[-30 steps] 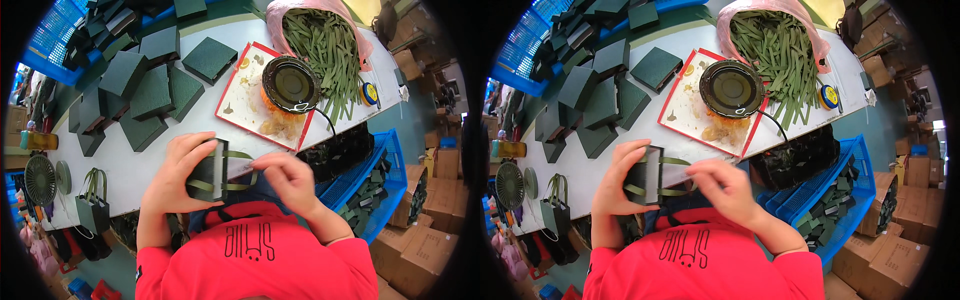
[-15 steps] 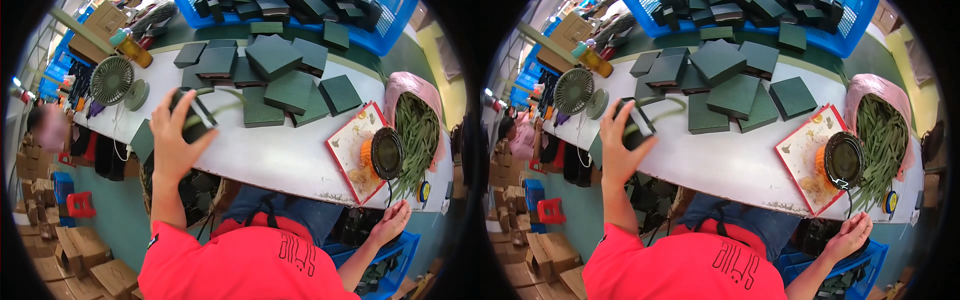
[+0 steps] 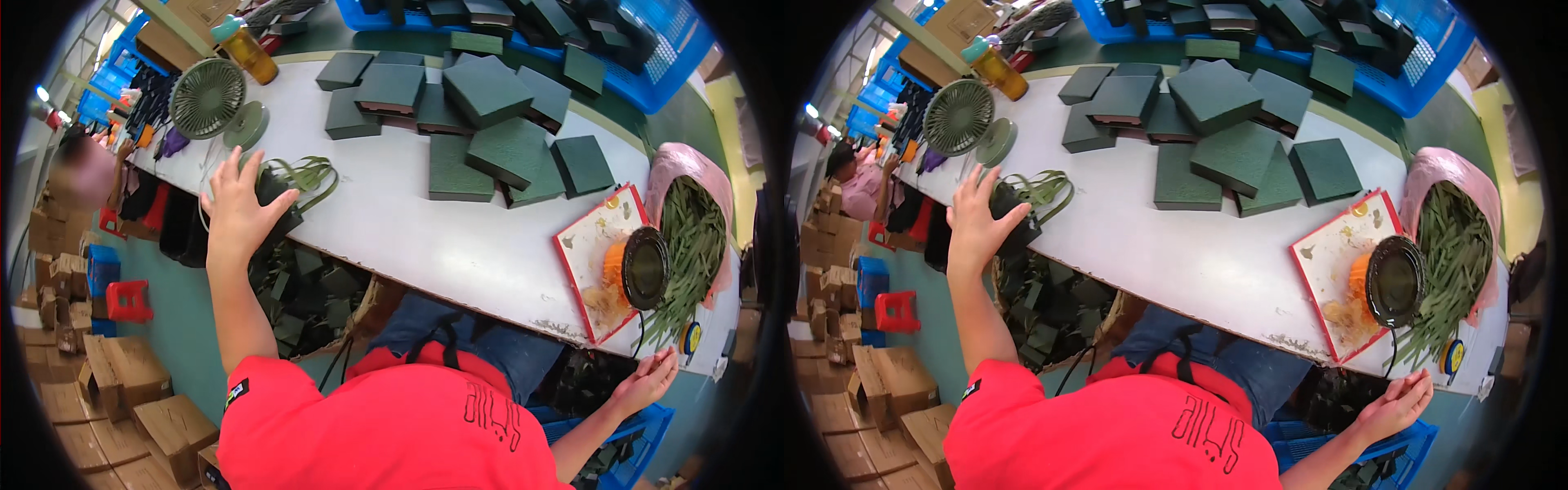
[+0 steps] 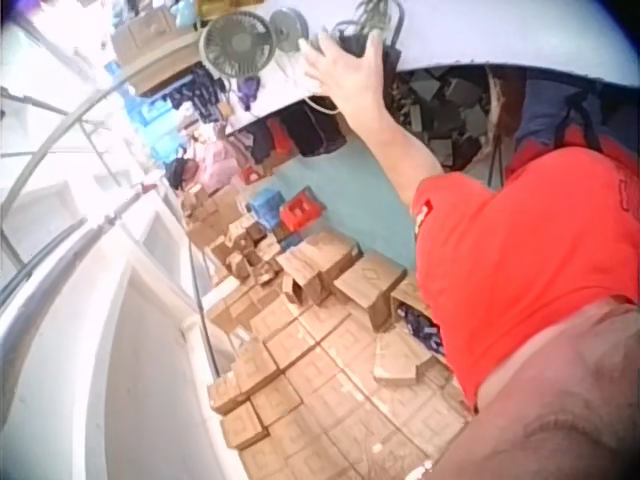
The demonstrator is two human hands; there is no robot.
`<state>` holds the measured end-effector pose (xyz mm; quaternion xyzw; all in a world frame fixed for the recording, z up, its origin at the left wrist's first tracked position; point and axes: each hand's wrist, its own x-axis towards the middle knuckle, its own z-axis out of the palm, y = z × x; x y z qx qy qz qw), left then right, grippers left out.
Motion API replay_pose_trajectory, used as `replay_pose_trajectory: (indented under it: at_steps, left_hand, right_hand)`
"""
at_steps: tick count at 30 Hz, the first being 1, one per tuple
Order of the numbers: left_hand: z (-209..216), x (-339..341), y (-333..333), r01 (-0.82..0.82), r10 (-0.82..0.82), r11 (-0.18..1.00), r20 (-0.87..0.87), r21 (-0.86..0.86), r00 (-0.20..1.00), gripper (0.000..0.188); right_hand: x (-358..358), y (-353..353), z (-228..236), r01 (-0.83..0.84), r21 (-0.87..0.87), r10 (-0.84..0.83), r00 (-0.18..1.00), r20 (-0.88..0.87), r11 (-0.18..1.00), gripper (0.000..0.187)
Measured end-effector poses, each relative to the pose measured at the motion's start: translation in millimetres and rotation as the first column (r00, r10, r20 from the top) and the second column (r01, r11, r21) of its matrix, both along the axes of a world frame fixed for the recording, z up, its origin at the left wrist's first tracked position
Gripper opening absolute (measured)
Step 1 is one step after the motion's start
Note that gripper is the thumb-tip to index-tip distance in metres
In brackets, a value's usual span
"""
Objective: The person sits at a workbench and repeatedly wraps green rectangular sponges with green fabric strips. They pick up a sponge, wrap the strip around it, and place the finished item into a blue basket. The workspace includes a pile of unwrapped sponges, a container of liquid, and a bag of fabric strips.
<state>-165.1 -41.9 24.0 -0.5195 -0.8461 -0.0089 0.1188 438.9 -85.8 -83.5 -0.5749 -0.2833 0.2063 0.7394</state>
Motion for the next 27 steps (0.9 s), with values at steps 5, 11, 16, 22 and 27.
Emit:
replay_pose_trajectory:
  at_steps: [5, 11, 16, 22, 27]
  left_hand:
    - [-11.4, 42.6, 38.7, 0.403, -0.394, 0.847, -0.100, 0.347, 0.914, 0.061]
    - [-28.3, 109.0, 135.0, 0.556, -0.764, 0.598, 0.201, 0.577, 0.613, 0.062]
    - [-32.2, 157.2, 200.4, 0.521, -0.666, 0.741, 0.359, 0.425, 0.654, 0.081]
    - [-41.0, 155.3, 188.6, 0.591, -0.812, 0.565, 0.263, 0.576, 0.520, 0.078]
    - [-24.2, 164.8, 114.1, 0.676, -0.859, 0.459, 0.483, 0.576, 0.172, 0.096]
  right_hand:
    - [4.7, 6.7, 1.8, 0.073, 0.045, -0.074, 0.997, 0.026, 0.996, 0.021]
    - [28.5, 13.9, -14.8, 0.182, -0.092, -0.160, 0.966, 0.204, 0.979, 0.021]
    - [59.2, 12.4, -30.8, 0.332, -0.115, -0.263, 0.879, 0.399, 0.936, 0.014]
    - [53.9, 9.8, -9.0, 0.237, -0.214, -0.152, 0.924, 0.352, 0.947, 0.029]
    - [65.7, 4.7, -17.4, 0.377, -0.235, -0.155, 0.761, 0.630, 0.896, 0.020]
